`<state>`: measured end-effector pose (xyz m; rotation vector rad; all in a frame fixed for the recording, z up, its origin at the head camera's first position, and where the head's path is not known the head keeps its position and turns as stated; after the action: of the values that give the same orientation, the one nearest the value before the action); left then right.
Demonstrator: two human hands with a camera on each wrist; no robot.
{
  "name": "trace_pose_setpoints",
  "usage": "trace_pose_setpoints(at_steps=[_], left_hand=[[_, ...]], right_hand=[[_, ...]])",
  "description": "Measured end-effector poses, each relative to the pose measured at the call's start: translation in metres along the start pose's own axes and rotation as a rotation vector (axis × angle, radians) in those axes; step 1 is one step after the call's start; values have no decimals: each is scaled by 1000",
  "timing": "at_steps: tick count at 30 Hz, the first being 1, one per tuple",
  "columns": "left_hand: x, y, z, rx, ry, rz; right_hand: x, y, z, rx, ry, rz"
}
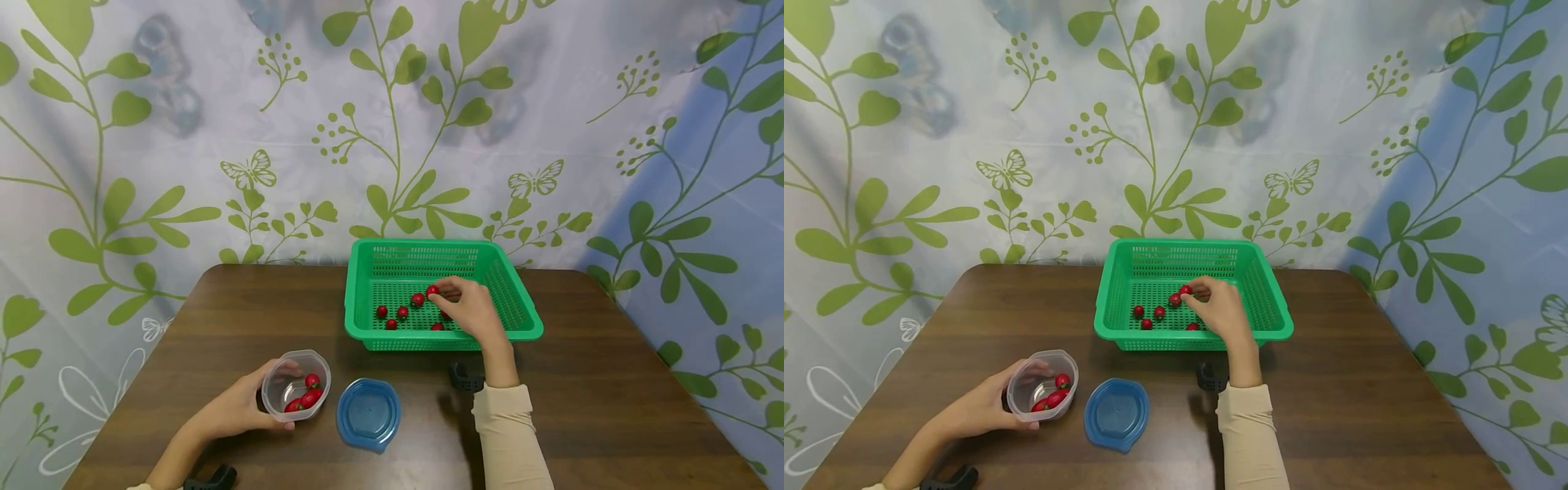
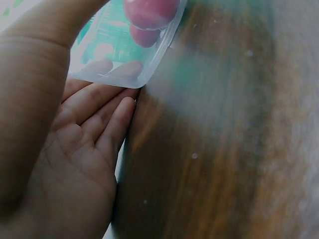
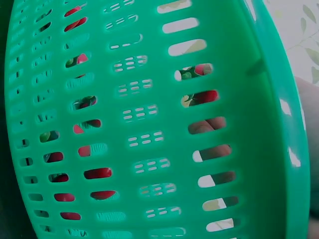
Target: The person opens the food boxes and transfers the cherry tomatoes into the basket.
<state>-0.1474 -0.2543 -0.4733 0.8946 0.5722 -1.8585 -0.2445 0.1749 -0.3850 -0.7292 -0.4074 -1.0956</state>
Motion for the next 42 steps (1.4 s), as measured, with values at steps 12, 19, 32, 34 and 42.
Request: trace_pose_setpoints(at_steps=[12,19,32,34,42], left_hand=[[0,-1,1,6,7,9],[1,0,0,14,10,34],[1,-1,0,14,30,-6],[1,-1,0,21,39,-7],[0,1,1,51,56,14]], right_hand=[[18,-3,-9,45,-5,84],[54,-7,-29,109,-19,236],[115,-2,-69,383,-10,481],[122,1,-75,419,18,501],[150,13,-109,549,141,620]])
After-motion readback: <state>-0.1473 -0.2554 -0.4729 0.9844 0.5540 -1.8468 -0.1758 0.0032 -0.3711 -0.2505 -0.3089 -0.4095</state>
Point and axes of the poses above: each hand's wrist, its own y-axis away from the middle knuckle, its own z-axis out of the back of the hand, x = y × z, the point moved 1 cm from there along -y, towards the middle knuckle, and after that the axes turned 11 degrees about z, right-handed, at the moved point
